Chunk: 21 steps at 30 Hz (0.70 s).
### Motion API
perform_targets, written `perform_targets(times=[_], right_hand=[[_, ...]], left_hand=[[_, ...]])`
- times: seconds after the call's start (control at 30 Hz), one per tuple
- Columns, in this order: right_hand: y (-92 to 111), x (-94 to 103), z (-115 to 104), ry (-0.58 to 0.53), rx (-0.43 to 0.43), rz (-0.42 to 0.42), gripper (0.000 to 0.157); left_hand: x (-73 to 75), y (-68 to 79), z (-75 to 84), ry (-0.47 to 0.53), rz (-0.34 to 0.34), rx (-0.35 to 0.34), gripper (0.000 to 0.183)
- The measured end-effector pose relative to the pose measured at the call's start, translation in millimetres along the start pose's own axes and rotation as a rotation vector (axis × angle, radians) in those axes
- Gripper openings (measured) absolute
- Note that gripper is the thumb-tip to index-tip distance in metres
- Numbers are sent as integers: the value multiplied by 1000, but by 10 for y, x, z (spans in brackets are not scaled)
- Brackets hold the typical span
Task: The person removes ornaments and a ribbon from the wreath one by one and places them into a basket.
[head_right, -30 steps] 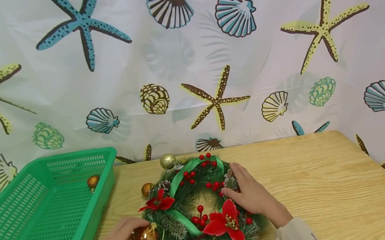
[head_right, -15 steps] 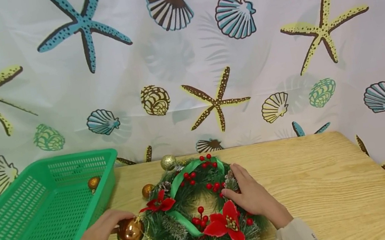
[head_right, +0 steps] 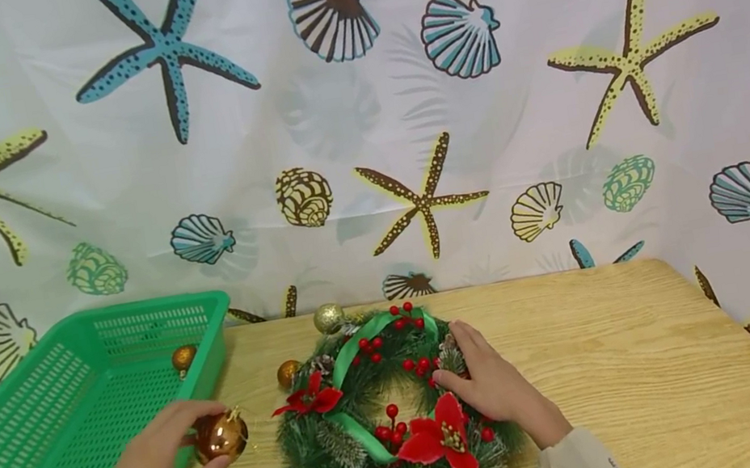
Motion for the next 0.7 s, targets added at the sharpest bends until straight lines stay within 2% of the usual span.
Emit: perform_targets(times=[0.17,0.37,0.7], right_hand=[[2,1,-6,-5,-4,2,78],[4,7,-3,1,3,5,77],[-20,-31,29,-5,-15,4,79]], left_hand=[[96,-31,-56,-17,24,-8,43],[183,-63,-145,-40,19,-3,43],[324,-94,-392,-64,46,7,44]])
Point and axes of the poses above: each hand's wrist, its own y-axis away from the middle knuckle, its own x-axis out of the back of the hand, z = x × y, the point moved 2 cm from there along -y, towards the middle knuckle, and after that the axes turned 10 degrees about z, right-handed, at the moved point
